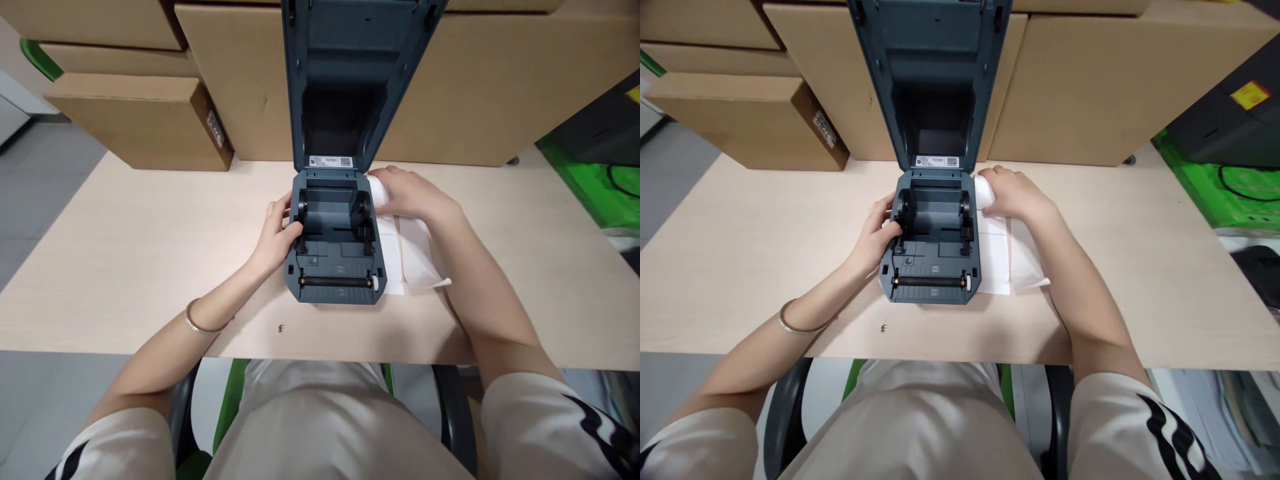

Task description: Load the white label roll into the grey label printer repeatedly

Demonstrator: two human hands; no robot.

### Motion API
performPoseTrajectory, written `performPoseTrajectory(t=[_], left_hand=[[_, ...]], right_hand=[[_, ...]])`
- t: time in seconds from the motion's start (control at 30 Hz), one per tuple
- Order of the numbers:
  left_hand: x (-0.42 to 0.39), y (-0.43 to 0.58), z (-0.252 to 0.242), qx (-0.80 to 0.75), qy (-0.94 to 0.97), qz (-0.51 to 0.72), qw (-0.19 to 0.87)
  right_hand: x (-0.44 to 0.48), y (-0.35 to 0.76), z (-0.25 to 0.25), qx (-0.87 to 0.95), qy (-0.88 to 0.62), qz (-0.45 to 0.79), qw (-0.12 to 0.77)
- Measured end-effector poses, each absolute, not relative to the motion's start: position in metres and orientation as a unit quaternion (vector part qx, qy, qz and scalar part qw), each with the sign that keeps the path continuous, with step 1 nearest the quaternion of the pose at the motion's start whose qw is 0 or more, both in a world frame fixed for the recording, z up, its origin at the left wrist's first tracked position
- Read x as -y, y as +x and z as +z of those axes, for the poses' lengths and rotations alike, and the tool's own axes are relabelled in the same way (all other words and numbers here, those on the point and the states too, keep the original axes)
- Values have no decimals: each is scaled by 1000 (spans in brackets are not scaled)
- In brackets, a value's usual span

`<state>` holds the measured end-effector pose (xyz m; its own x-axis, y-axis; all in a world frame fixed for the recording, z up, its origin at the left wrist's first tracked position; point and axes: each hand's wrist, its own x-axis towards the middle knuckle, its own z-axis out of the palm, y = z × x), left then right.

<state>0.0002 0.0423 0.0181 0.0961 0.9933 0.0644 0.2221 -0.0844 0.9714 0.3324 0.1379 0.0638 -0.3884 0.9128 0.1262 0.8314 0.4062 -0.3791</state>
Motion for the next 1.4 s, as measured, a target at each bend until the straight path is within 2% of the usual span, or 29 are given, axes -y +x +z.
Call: performPoseTrajectory(t=[0.17, 0.4, 0.57, 0.7, 0.8, 0.87, 1.03, 1.27, 1.4], left_hand=[[-42, 1, 18, -519, 601, 429, 430], [-43, 0, 14, -519, 619, 426, 406], [-44, -1, 12, -520, 622, 425, 403], [-44, 0, 13, -522, 618, 428, 404], [-43, 2, 15, -522, 616, 430, 403], [-42, 2, 17, -526, 610, 433, 405], [-40, 4, 20, -534, 601, 429, 412], [-39, 7, 24, -542, 602, 419, 411], [-36, 8, 28, -549, 611, 403, 404]], right_hand=[[-122, 329, 102, 829, -536, 151, 53], [-60, 366, 167, 875, -459, 129, 89], [-42, 355, 177, 900, -372, 211, 89], [-44, 315, 174, 881, -335, 311, 124], [-45, 281, 159, 867, -353, 280, 213], [-47, 264, 143, 866, -378, 224, 239], [-57, 244, 107, 888, -407, 100, 191], [-78, 235, 80, 887, -427, 30, 173], [-75, 235, 81, 887, -437, -4, 147]])
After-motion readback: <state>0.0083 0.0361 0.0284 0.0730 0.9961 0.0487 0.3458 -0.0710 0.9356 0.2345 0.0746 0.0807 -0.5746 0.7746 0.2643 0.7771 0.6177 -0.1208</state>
